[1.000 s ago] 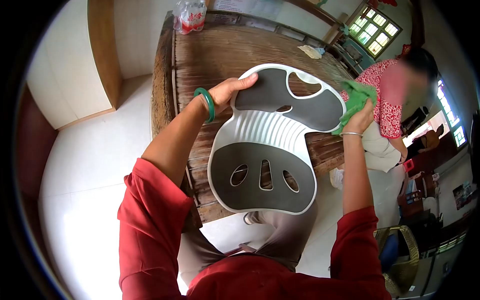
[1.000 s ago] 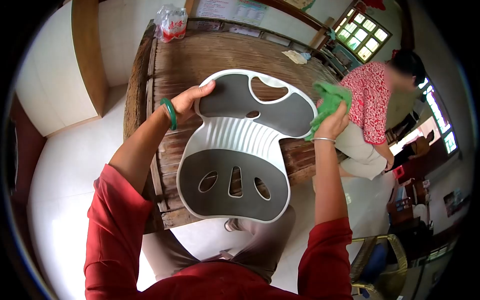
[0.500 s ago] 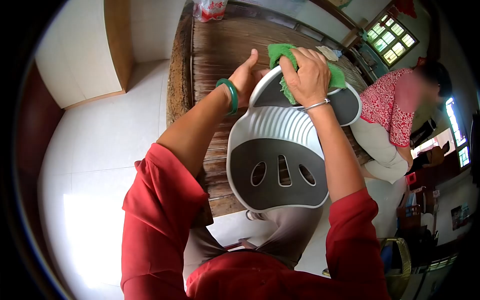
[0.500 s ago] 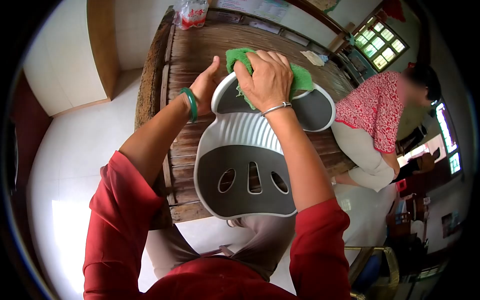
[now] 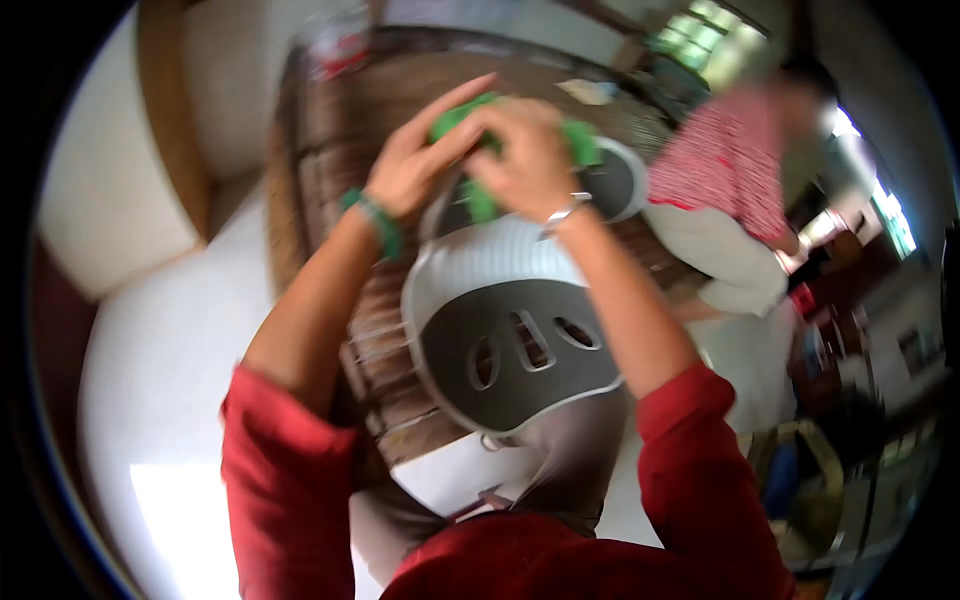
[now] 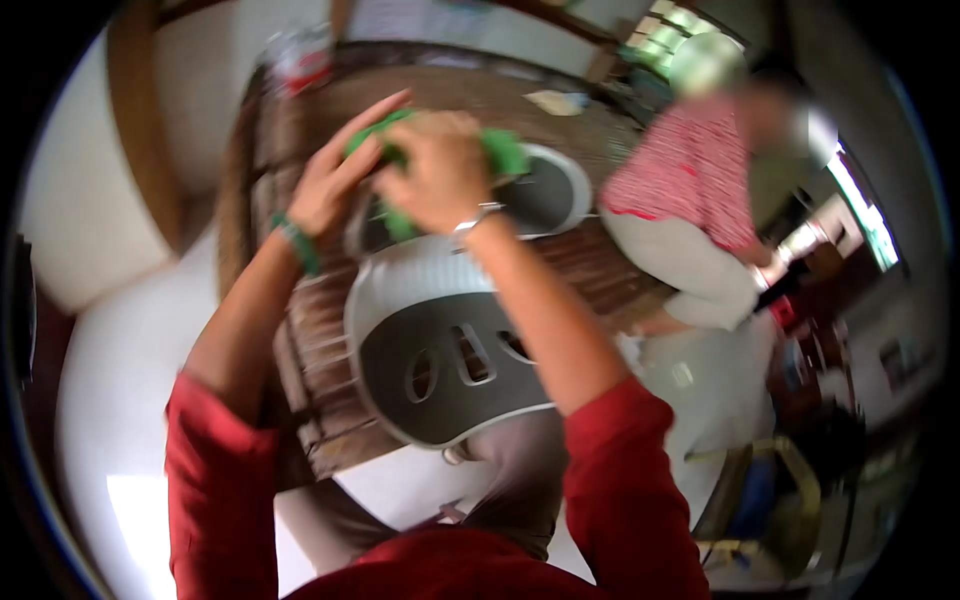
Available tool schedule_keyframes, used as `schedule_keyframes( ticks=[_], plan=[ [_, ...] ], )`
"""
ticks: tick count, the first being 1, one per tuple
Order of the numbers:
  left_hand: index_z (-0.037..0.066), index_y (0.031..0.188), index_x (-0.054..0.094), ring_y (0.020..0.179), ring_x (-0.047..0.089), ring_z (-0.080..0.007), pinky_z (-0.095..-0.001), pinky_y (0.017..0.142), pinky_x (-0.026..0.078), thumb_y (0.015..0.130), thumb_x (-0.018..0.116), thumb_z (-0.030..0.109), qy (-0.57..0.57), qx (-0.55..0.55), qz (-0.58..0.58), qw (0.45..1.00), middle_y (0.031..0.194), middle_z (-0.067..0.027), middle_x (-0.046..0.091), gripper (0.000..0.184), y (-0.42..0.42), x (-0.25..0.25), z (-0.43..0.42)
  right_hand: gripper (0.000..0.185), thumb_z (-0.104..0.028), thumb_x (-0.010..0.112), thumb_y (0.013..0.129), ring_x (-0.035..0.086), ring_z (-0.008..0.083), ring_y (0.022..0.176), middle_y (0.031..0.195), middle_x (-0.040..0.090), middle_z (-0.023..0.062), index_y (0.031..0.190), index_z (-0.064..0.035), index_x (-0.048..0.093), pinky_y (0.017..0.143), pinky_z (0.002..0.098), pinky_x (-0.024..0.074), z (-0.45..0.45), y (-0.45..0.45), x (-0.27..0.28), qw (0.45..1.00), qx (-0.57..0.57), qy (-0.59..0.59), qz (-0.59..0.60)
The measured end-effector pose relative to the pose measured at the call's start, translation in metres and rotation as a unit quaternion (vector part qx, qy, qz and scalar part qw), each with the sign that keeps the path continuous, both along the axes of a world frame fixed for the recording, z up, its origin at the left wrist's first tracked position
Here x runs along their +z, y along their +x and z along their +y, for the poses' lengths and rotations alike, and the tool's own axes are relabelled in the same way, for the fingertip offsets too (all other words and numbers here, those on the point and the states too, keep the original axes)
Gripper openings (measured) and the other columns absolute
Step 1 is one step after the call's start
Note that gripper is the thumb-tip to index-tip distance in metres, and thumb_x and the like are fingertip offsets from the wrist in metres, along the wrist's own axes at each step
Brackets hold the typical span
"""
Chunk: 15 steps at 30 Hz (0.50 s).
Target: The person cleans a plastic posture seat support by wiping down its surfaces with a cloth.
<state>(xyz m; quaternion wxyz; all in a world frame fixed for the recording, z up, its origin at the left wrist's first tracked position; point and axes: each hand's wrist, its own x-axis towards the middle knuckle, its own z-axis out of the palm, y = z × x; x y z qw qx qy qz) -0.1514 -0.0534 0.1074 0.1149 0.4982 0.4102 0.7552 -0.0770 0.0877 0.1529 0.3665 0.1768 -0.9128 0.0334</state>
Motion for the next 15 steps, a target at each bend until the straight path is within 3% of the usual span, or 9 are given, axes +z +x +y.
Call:
schedule_keyframes(
  ticks=[2, 4, 7, 8, 10, 12, 14, 15],
  plan=[
    [0.005, 0.139, 0.043, 0.117, 0.049, -0.0167, -0.0300, 0.101, 0.039, 0.090, 0.062, 0.018, 0.004, 0.097, 0.042, 0.994, 0.131, -0.0102, 0.051, 0.055, 0.011, 0.009, 0.002, 0.035, -0.024, 0.065, 0.069, 0.056, 0.0348, 0.090, 0.091, 0.060, 0.0176, 0.095, 0.0003, 0.062, 0.084, 0.0415, 0.0408, 0.001, 0.007, 0.010, 0.995, 0.064, -0.068, -0.027],
    [0.002, 0.136, 0.046, 0.128, 0.043, -0.0220, -0.0334, 0.107, 0.032, 0.088, 0.061, 0.011, -0.031, 0.198, 0.117, 0.973, 0.139, -0.0138, 0.046, 0.051, 0.007, 0.009, 0.005, 0.038, -0.018, 0.064, 0.069, 0.056, 0.0319, 0.095, 0.098, 0.061, 0.0176, 0.100, 0.0028, 0.062, 0.090, 0.0374, 0.0398, 0.011, 0.016, 0.031, 0.958, 0.136, -0.168, -0.188],
    [0.002, 0.130, 0.054, 0.132, 0.040, -0.0234, -0.0356, 0.109, 0.028, 0.090, 0.057, 0.007, -0.007, 0.194, 0.166, 0.967, 0.141, -0.0152, 0.045, 0.040, 0.023, 0.018, 0.008, 0.033, -0.006, 0.059, 0.070, 0.056, 0.0225, 0.103, 0.113, 0.062, 0.0166, 0.099, 0.0072, 0.065, 0.092, 0.0304, 0.0404, 0.035, 0.026, 0.048, 0.889, 0.266, -0.259, -0.269],
    [0.002, 0.128, 0.056, 0.132, 0.040, -0.0231, -0.0356, 0.109, 0.028, 0.090, 0.056, 0.006, -0.001, 0.192, 0.180, 0.965, 0.141, -0.0147, 0.046, 0.038, 0.029, 0.020, 0.010, 0.023, -0.004, 0.058, 0.074, 0.060, 0.0207, 0.098, 0.112, 0.064, 0.0178, 0.091, 0.0068, 0.068, 0.087, 0.0287, 0.0455, 0.039, 0.037, 0.053, 0.872, 0.242, -0.332, -0.266],
    [0.003, 0.127, 0.057, 0.130, 0.042, -0.0228, -0.0352, 0.109, 0.028, 0.091, 0.055, 0.004, -0.033, 0.183, 0.182, 0.966, 0.139, -0.0136, 0.048, 0.036, 0.028, 0.018, 0.008, 0.019, -0.008, 0.057, 0.081, 0.063, 0.0190, 0.094, 0.110, 0.066, 0.0166, 0.086, 0.0044, 0.070, 0.083, 0.0284, 0.0487, 0.059, 0.033, 0.048, 0.887, 0.203, -0.398, -0.122],
    [0.002, 0.126, 0.057, 0.129, 0.043, -0.0231, -0.0355, 0.109, 0.028, 0.091, 0.051, 0.004, -0.032, 0.188, 0.185, 0.964, 0.136, -0.0131, 0.051, 0.036, 0.027, 0.019, 0.007, 0.025, -0.019, 0.054, 0.088, 0.066, 0.0231, 0.085, 0.099, 0.069, 0.0148, 0.081, -0.0025, 0.071, 0.076, 0.0356, 0.0518, 0.080, 0.029, 0.047, 0.958, 0.004, -0.275, 0.079],
    [0.001, 0.126, 0.057, 0.129, 0.043, -0.0236, -0.0360, 0.109, 0.028, 0.091, 0.049, 0.004, -0.045, 0.165, 0.167, 0.971, 0.135, -0.0131, 0.052, 0.036, 0.019, 0.014, 0.006, 0.046, -0.036, 0.043, 0.094, 0.066, 0.0310, 0.076, 0.083, 0.069, 0.0168, 0.071, -0.0050, 0.068, 0.071, 0.0437, 0.0503, 0.102, 0.030, 0.035, 0.973, -0.222, -0.022, 0.062],
    [0.001, 0.124, 0.058, 0.129, 0.043, -0.0241, -0.0360, 0.110, 0.027, 0.090, 0.047, 0.005, -0.061, 0.165, 0.166, 0.970, 0.133, -0.0132, 0.052, 0.036, 0.022, 0.018, 0.003, 0.056, -0.043, 0.035, 0.094, 0.064, 0.0342, 0.074, 0.076, 0.067, 0.0175, 0.066, -0.0060, 0.066, 0.070, 0.0471, 0.0484, 0.109, 0.030, 0.023, 0.960, -0.271, -0.062, -0.032]
  ],
)
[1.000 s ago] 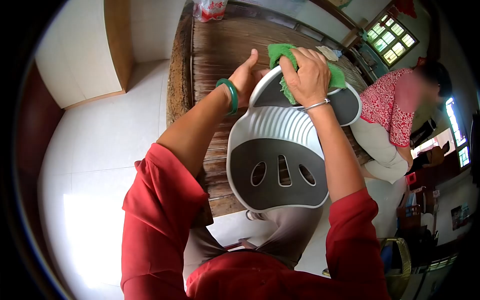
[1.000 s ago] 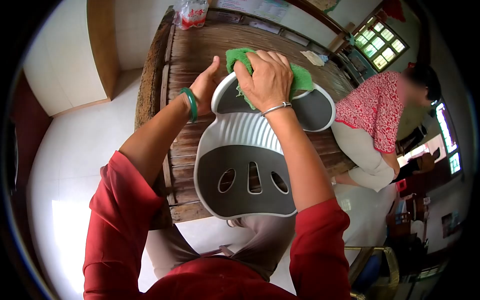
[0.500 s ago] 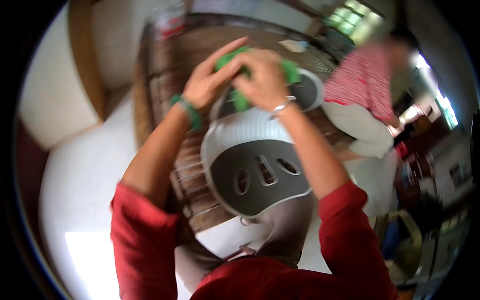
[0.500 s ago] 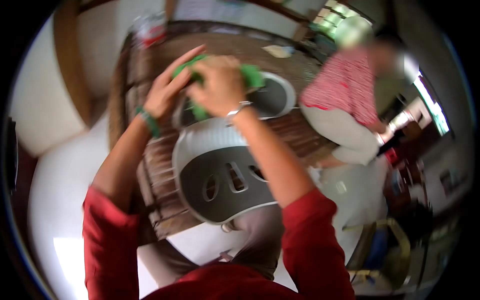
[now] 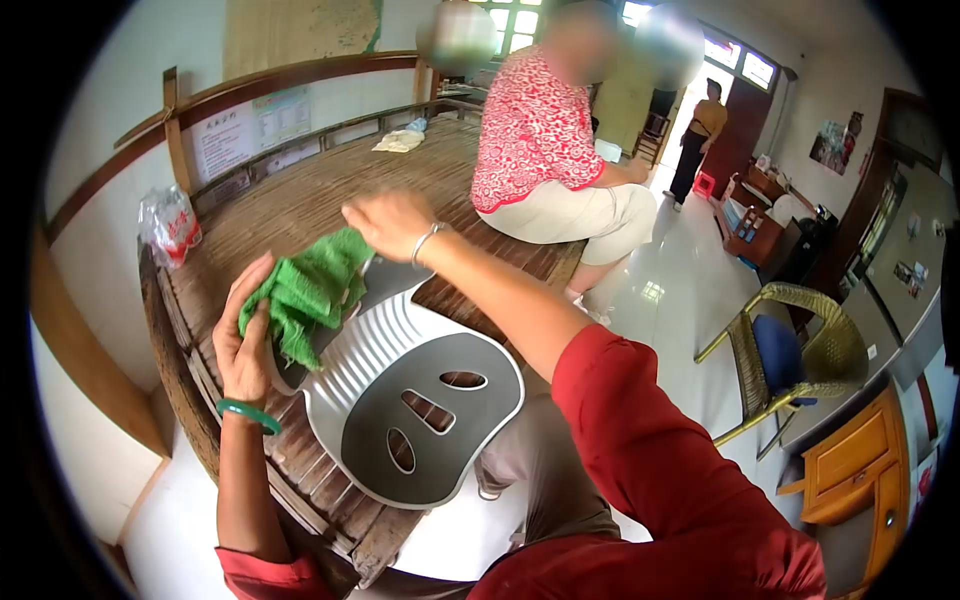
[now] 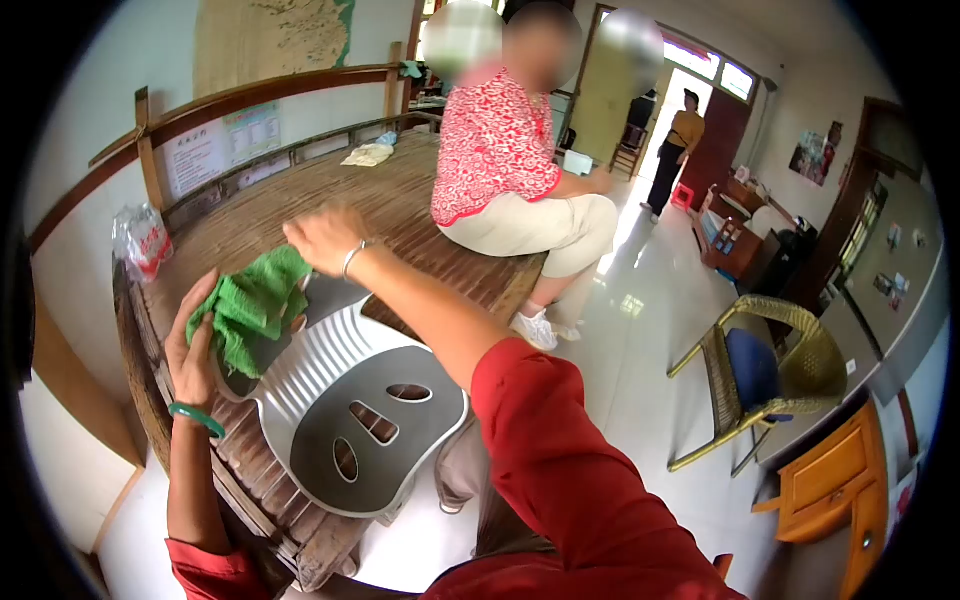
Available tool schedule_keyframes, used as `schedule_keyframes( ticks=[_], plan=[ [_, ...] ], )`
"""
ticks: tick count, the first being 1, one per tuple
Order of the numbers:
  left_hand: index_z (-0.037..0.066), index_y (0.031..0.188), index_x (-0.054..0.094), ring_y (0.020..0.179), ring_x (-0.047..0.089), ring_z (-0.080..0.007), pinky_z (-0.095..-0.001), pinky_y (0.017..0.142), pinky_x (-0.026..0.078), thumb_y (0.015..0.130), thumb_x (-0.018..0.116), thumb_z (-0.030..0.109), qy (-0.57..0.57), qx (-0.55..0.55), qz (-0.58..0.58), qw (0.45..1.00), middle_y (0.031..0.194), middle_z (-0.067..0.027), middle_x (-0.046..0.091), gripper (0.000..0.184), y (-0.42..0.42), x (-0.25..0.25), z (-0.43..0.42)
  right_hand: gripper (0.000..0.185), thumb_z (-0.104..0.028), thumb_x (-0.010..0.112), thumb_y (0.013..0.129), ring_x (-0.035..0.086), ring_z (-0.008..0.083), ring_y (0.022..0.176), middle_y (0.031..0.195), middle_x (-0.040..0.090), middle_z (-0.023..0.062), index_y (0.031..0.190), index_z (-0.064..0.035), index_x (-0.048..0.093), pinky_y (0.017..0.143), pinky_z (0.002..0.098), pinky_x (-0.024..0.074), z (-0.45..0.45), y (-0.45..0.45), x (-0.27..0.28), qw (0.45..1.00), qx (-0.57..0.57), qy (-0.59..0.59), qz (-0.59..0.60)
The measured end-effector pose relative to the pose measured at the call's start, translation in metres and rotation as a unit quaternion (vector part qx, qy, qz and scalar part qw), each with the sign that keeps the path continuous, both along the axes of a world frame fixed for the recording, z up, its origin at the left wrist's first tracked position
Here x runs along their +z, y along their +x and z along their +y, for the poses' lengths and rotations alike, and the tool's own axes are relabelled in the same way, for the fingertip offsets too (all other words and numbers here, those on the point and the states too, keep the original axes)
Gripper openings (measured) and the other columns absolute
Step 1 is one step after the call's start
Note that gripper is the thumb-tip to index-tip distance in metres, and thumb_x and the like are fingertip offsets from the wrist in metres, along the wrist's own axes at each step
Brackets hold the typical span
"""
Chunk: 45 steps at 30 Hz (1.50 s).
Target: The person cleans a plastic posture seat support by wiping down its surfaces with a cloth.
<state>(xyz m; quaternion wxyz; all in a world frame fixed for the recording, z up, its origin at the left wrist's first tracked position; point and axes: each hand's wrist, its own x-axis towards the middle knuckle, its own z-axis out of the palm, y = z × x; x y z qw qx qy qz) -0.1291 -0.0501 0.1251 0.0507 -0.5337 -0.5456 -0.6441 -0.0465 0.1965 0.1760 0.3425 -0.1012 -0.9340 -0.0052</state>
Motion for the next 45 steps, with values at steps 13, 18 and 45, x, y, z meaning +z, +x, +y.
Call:
schedule_keyframes(
  ticks=[13, 18, 45],
  plan=[
    [0.000, 0.119, 0.057, 0.119, 0.052, -0.0352, -0.0417, 0.102, 0.040, 0.069, 0.038, -0.011, -0.060, 0.280, 0.296, 0.911, 0.133, -0.0177, 0.051, 0.054, 0.024, 0.017, 0.004, 0.068, -0.061, 0.027, 0.093, 0.065, 0.0357, 0.085, 0.083, 0.068, 0.0180, 0.079, -0.0097, 0.069, 0.077, 0.0488, 0.0476, -0.031, 0.055, -0.001, 0.979, -0.059, -0.150, -0.127],
    [0.009, 0.140, 0.042, 0.119, 0.050, -0.0388, -0.0432, 0.098, 0.042, 0.096, 0.038, 0.032, -0.166, 0.322, 0.307, 0.880, 0.136, -0.0146, 0.049, 0.049, 0.041, 0.026, 0.021, 0.057, -0.052, 0.035, 0.093, 0.061, 0.0356, 0.103, 0.105, 0.066, 0.0175, 0.097, -0.0064, 0.069, 0.090, 0.0479, 0.0441, -0.038, 0.069, 0.004, 0.964, -0.022, -0.212, -0.159],
    [0.005, 0.112, 0.057, 0.094, 0.055, -0.0365, -0.0419, 0.077, 0.044, 0.095, 0.045, 0.025, -0.157, 0.443, 0.414, 0.780, 0.103, -0.0169, 0.057, 0.029, 0.009, -0.002, 0.043, 0.022, -0.029, 0.059, 0.085, 0.064, 0.0334, 0.070, 0.069, 0.064, 0.0142, 0.081, -0.0074, 0.063, 0.060, 0.0468, 0.0474, -0.059, 0.085, -0.020, 0.982, 0.030, -0.188, 0.011]
  ],
)
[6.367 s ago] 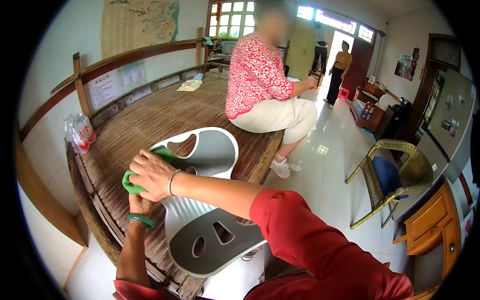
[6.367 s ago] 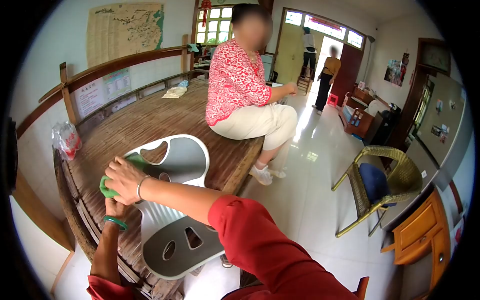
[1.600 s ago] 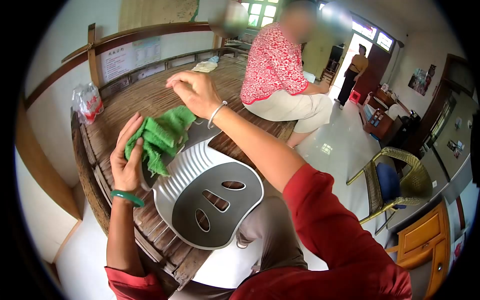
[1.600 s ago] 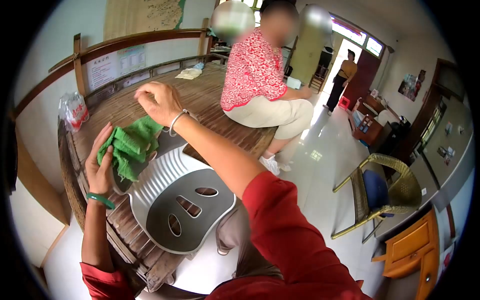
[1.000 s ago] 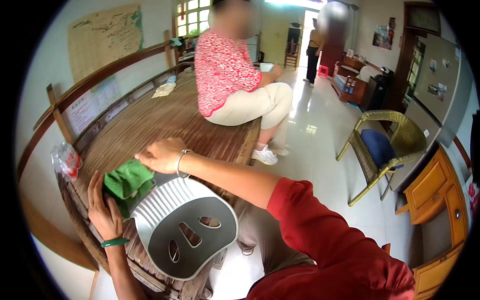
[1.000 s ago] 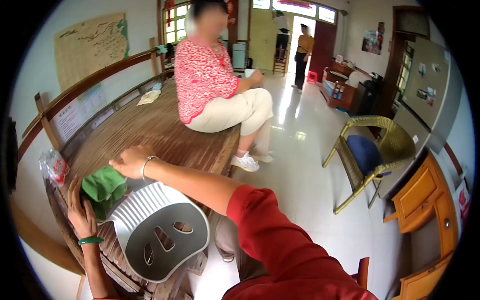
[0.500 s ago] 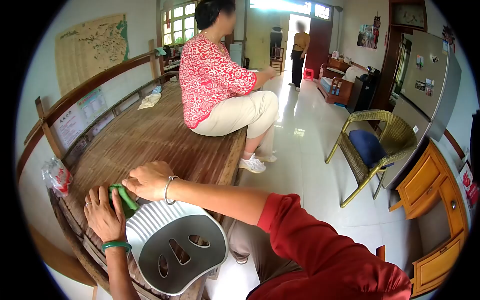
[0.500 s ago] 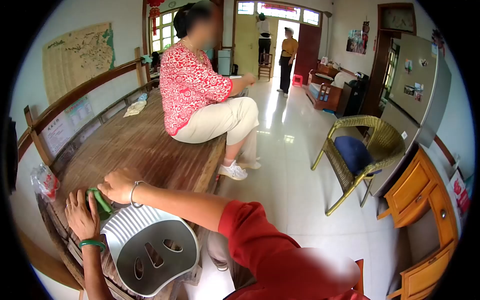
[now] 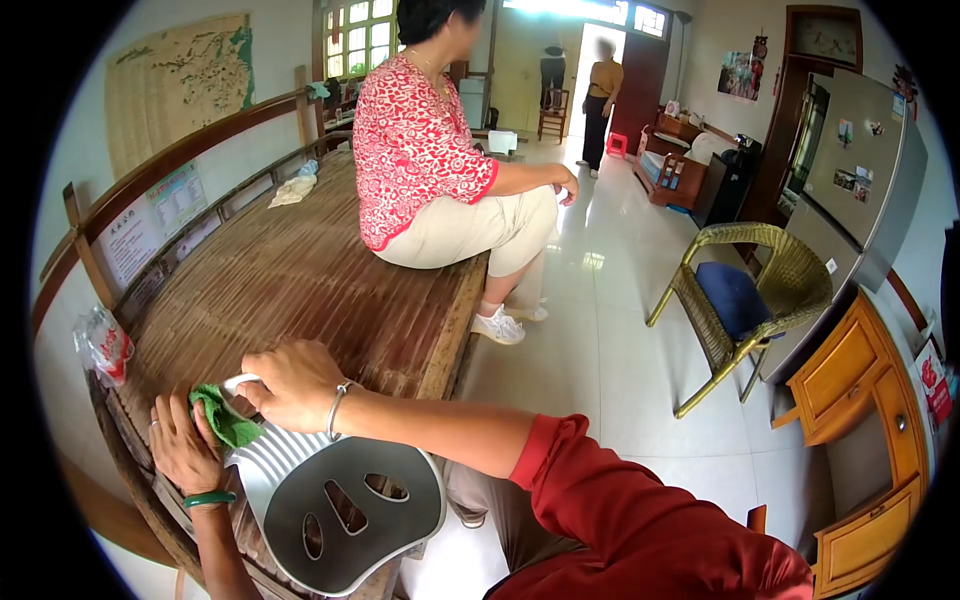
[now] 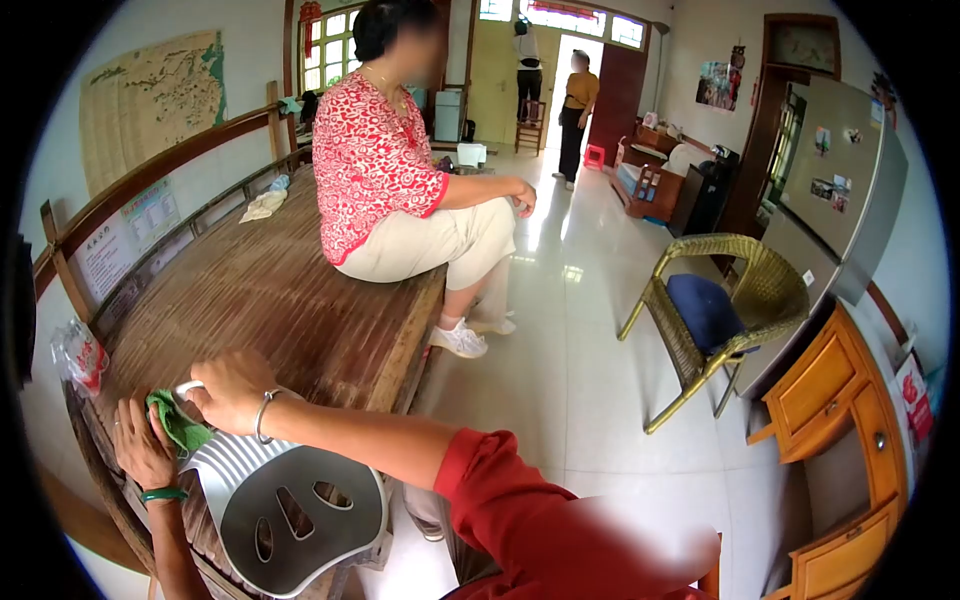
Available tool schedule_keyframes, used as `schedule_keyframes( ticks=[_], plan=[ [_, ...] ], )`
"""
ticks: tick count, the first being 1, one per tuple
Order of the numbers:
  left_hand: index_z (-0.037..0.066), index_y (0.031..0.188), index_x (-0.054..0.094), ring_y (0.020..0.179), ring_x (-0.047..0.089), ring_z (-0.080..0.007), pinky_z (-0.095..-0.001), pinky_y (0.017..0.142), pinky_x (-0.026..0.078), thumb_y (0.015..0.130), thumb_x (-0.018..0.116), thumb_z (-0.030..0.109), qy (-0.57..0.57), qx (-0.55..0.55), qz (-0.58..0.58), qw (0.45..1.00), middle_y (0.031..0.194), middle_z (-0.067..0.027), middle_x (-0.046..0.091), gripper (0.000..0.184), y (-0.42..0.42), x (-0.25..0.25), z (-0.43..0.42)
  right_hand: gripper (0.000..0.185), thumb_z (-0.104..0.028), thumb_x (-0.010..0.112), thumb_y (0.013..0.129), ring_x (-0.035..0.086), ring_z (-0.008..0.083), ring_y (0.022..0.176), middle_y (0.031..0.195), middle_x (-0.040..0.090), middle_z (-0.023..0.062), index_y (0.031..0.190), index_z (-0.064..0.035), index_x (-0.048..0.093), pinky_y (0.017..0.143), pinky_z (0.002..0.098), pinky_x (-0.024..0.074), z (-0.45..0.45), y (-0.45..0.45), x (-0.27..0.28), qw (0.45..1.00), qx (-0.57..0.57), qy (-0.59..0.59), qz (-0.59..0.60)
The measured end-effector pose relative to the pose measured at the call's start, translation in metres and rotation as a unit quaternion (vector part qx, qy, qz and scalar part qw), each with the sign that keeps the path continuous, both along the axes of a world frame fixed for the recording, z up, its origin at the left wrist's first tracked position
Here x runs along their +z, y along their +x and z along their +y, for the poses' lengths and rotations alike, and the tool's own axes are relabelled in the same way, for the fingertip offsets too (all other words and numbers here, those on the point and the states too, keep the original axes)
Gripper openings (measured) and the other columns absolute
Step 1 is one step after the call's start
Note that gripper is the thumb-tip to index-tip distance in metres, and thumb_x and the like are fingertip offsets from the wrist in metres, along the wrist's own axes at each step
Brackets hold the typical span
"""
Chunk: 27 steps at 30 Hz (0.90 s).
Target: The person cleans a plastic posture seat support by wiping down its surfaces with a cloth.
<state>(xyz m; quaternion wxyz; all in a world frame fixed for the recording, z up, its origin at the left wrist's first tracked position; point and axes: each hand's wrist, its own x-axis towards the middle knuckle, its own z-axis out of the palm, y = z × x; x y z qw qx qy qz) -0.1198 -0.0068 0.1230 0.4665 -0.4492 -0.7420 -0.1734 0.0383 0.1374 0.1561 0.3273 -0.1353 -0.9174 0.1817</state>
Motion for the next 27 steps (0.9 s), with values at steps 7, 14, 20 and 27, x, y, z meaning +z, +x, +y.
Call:
schedule_keyframes(
  ticks=[7, 14, 20, 27],
  plan=[
    [0.006, 0.113, 0.057, 0.093, 0.055, -0.0355, -0.0418, 0.077, 0.044, 0.094, 0.043, 0.023, 0.002, -0.022, -0.014, 1.000, 0.102, -0.0148, 0.057, 0.029, -0.003, -0.002, 0.000, 0.019, -0.025, 0.059, 0.085, 0.063, 0.0344, 0.065, 0.066, 0.063, 0.0141, 0.080, -0.0070, 0.062, 0.058, 0.0466, 0.0471, -0.002, 0.004, -0.007, 0.999, 0.000, 0.012, 0.037],
    [0.007, 0.114, 0.057, 0.093, 0.055, -0.0358, -0.0419, 0.079, 0.044, 0.095, 0.040, 0.022, 0.007, -0.040, 0.018, 0.999, 0.104, -0.0148, 0.057, 0.030, -0.007, -0.004, -0.003, 0.018, -0.021, 0.057, 0.087, 0.062, 0.0360, 0.064, 0.066, 0.062, 0.0164, 0.081, -0.0042, 0.057, 0.059, 0.0467, 0.0471, -0.009, 0.012, -0.009, 1.000, -0.003, -0.005, 0.022],
    [0.006, 0.114, 0.057, 0.093, 0.056, -0.0370, -0.0427, 0.078, 0.044, 0.096, 0.037, 0.024, 0.017, -0.042, -0.012, 0.999, 0.105, -0.0161, 0.057, 0.032, -0.010, -0.007, -0.005, 0.018, -0.019, 0.055, 0.088, 0.062, 0.0363, 0.064, 0.064, 0.061, 0.0164, 0.080, -0.0037, 0.055, 0.059, 0.0475, 0.0465, -0.007, 0.016, -0.013, 0.999, -0.002, -0.009, 0.033],
    [0.000, 0.116, 0.054, 0.094, 0.058, -0.0388, -0.0392, 0.078, 0.047, 0.098, 0.036, 0.039, 0.132, -0.157, -0.065, 0.977, 0.103, -0.0197, 0.056, 0.046, -0.028, -0.031, -0.012, 0.013, -0.015, 0.055, 0.088, 0.061, 0.0351, 0.061, 0.063, 0.059, 0.0160, 0.083, -0.0040, 0.051, 0.054, 0.0461, 0.0457, -0.009, 0.033, -0.012, 0.999, -0.012, -0.006, 0.036]
  ],
)
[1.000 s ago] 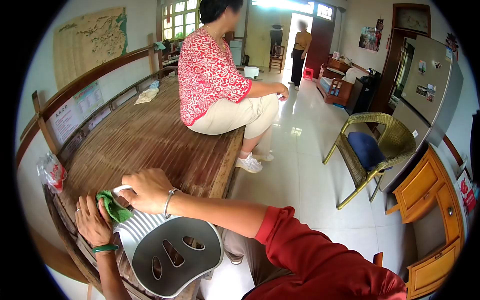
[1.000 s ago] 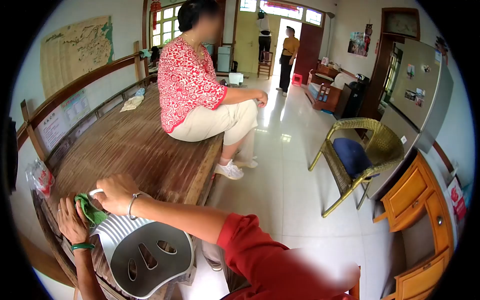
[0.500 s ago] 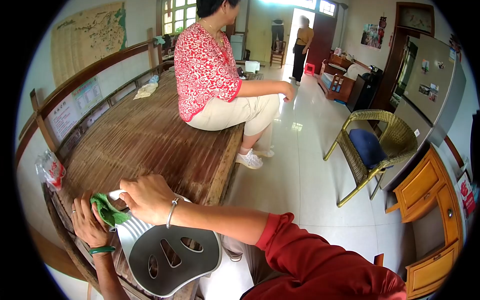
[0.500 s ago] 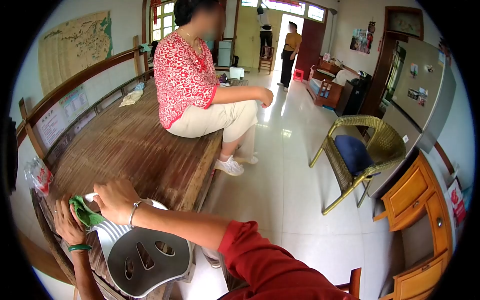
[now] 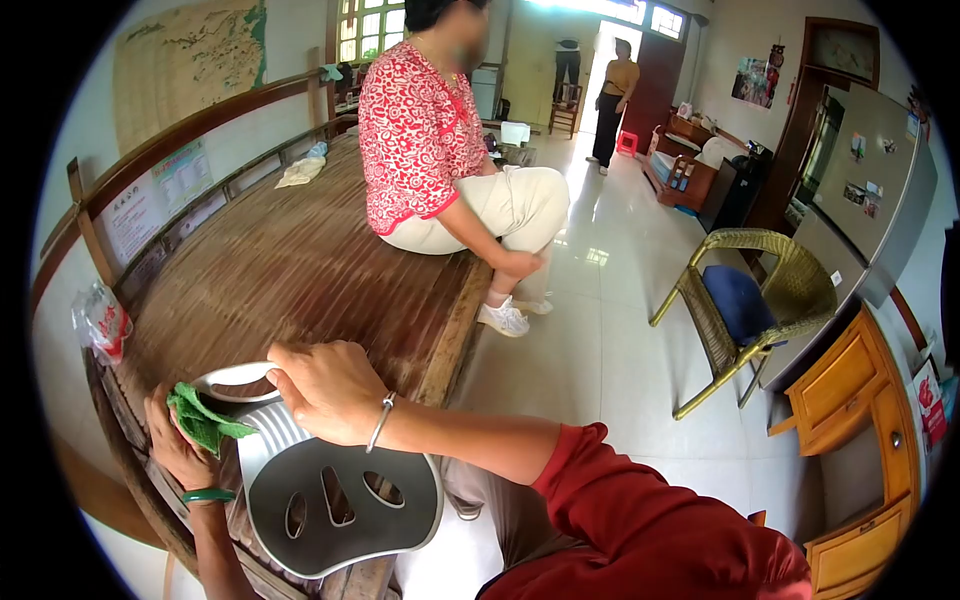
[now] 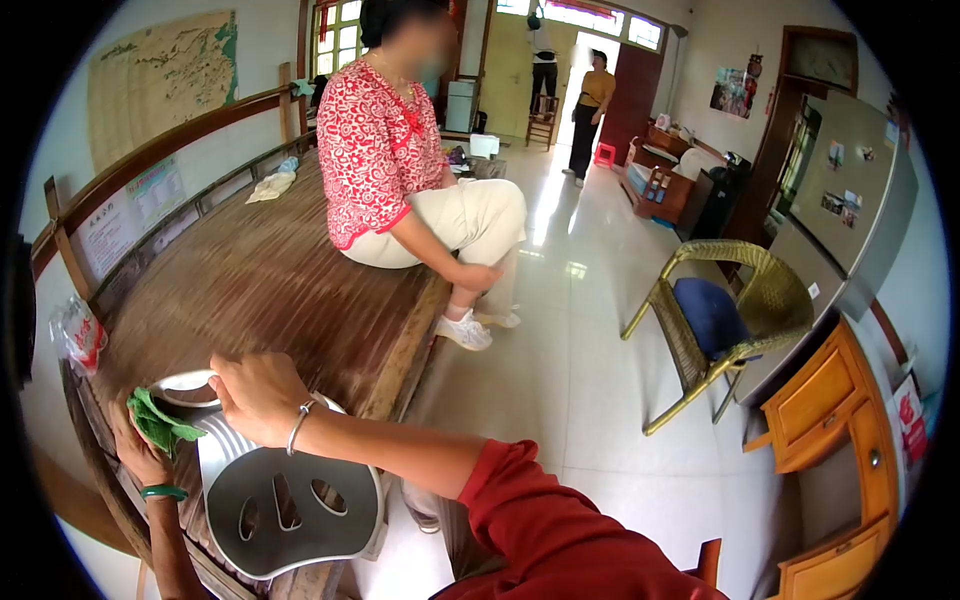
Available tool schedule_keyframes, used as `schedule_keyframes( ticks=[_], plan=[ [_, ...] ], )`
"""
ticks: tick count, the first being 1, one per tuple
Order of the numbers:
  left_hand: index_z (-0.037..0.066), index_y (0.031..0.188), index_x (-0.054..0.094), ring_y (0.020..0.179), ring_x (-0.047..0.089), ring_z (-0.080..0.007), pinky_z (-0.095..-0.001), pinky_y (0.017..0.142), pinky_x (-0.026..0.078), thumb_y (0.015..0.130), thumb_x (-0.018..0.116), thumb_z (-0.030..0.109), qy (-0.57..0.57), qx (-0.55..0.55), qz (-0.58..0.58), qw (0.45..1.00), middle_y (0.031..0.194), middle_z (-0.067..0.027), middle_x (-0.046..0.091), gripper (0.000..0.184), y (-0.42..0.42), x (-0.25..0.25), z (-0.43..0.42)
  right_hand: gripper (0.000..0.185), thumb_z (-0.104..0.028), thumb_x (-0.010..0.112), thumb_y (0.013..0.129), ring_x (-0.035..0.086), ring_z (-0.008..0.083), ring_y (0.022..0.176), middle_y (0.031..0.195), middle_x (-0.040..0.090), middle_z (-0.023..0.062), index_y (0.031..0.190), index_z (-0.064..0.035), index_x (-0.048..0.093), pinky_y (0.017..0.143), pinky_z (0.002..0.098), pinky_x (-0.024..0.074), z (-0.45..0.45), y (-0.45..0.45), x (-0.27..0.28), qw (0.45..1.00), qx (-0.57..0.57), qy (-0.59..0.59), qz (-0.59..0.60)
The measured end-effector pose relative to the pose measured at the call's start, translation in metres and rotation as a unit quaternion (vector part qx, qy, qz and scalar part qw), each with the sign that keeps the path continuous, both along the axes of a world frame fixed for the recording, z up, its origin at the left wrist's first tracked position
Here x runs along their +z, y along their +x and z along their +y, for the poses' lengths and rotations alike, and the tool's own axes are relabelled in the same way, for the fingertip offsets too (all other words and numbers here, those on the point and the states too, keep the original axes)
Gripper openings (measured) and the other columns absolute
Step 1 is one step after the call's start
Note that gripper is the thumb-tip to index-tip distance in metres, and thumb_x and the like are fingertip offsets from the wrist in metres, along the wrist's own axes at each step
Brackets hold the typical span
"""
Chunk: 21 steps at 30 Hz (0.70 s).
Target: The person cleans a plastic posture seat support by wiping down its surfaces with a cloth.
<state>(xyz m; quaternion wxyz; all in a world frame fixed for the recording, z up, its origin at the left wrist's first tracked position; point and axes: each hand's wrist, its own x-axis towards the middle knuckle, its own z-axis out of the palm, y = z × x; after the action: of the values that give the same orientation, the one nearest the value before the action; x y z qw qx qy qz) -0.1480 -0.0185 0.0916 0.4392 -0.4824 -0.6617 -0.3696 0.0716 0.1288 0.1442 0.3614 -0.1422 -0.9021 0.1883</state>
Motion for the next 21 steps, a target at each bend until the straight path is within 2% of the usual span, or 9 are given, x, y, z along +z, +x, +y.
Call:
schedule_keyframes(
  ticks=[2, 4, 7, 11, 14, 18, 19, 21],
  plan=[
    [-0.001, 0.115, 0.053, 0.093, 0.059, -0.0381, -0.0384, 0.079, 0.047, 0.098, 0.036, 0.040, 0.010, -0.020, -0.022, 1.000, 0.103, -0.0194, 0.056, 0.047, -0.004, -0.005, 0.001, 0.012, -0.014, 0.055, 0.088, 0.061, 0.0350, 0.061, 0.064, 0.060, 0.0159, 0.083, -0.0037, 0.051, 0.054, 0.0461, 0.0460, -0.001, -0.001, 0.000, 1.000, -0.013, 0.000, -0.024],
    [-0.001, 0.115, 0.053, 0.092, 0.059, -0.0375, -0.0376, 0.079, 0.048, 0.098, 0.036, 0.041, 0.016, -0.041, -0.042, 0.998, 0.102, -0.0190, 0.057, 0.049, -0.005, -0.005, 0.001, 0.011, -0.013, 0.054, 0.088, 0.062, 0.0350, 0.062, 0.066, 0.061, 0.0161, 0.084, -0.0037, 0.051, 0.055, 0.0460, 0.0468, -0.002, -0.006, -0.004, 1.000, 0.001, 0.015, 0.012],
    [-0.004, 0.123, 0.049, 0.105, 0.057, -0.0312, -0.0357, 0.092, 0.043, 0.098, 0.036, 0.049, -0.025, -0.086, -0.193, 0.977, 0.117, -0.0198, 0.057, 0.061, -0.017, -0.014, -0.008, 0.012, -0.014, 0.054, 0.088, 0.062, 0.0355, 0.064, 0.067, 0.061, 0.0165, 0.084, -0.0038, 0.052, 0.057, 0.0461, 0.0479, -0.002, -0.012, -0.005, 1.000, 0.004, 0.013, -0.011],
    [-0.005, 0.122, 0.049, 0.104, 0.057, -0.0284, -0.0342, 0.091, 0.043, 0.098, 0.037, 0.048, -0.016, -0.112, -0.189, 0.975, 0.114, -0.0189, 0.057, 0.059, -0.018, -0.016, -0.003, 0.016, -0.018, 0.054, 0.087, 0.062, 0.0375, 0.066, 0.069, 0.062, 0.0182, 0.084, -0.0023, 0.054, 0.061, 0.0475, 0.0483, 0.012, -0.012, 0.011, 0.998, 0.013, 0.005, -0.055],
    [-0.005, 0.123, 0.047, 0.105, 0.056, -0.0285, -0.0344, 0.093, 0.042, 0.099, 0.039, 0.041, 0.014, -0.110, -0.163, 0.980, 0.114, -0.0188, 0.057, 0.052, -0.026, -0.026, 0.006, 0.024, -0.024, 0.056, 0.084, 0.063, 0.0399, 0.073, 0.073, 0.063, 0.0211, 0.084, -0.0012, 0.062, 0.068, 0.0490, 0.0482, 0.027, -0.008, 0.031, 0.986, 0.078, -0.022, -0.145],
    [-0.004, 0.124, 0.047, 0.104, 0.057, -0.0305, -0.0348, 0.093, 0.042, 0.100, 0.038, 0.035, -0.004, -0.118, -0.164, 0.979, 0.115, -0.0193, 0.057, 0.047, -0.013, -0.017, 0.008, 0.039, -0.037, 0.059, 0.080, 0.064, 0.0382, 0.075, 0.078, 0.065, 0.0231, 0.078, 0.0007, 0.067, 0.071, 0.0450, 0.0497, 0.043, -0.029, 0.062, 0.952, 0.121, 0.008, -0.281],
    [-0.004, 0.124, 0.047, 0.104, 0.057, -0.0305, -0.0348, 0.093, 0.042, 0.100, 0.038, 0.035, -0.004, -0.118, -0.165, 0.979, 0.115, -0.0193, 0.057, 0.047, -0.008, -0.014, 0.009, 0.039, -0.037, 0.059, 0.080, 0.064, 0.0382, 0.075, 0.078, 0.065, 0.0231, 0.078, 0.0007, 0.067, 0.071, 0.0450, 0.0497, 0.040, -0.040, 0.058, 0.952, 0.121, 0.008, -0.282],
    [-0.003, 0.111, 0.051, 0.090, 0.056, -0.0331, -0.0341, 0.081, 0.045, 0.100, 0.038, 0.026, 0.030, -0.108, -0.109, 0.988, 0.101, -0.0180, 0.054, 0.034, 0.001, -0.007, 0.012, 0.044, -0.039, 0.060, 0.079, 0.064, 0.0394, 0.074, 0.079, 0.065, 0.0240, 0.078, 0.0038, 0.067, 0.072, 0.0446, 0.0499, 0.032, -0.068, 0.050, 0.961, 0.130, 0.093, -0.227]
  ],
)
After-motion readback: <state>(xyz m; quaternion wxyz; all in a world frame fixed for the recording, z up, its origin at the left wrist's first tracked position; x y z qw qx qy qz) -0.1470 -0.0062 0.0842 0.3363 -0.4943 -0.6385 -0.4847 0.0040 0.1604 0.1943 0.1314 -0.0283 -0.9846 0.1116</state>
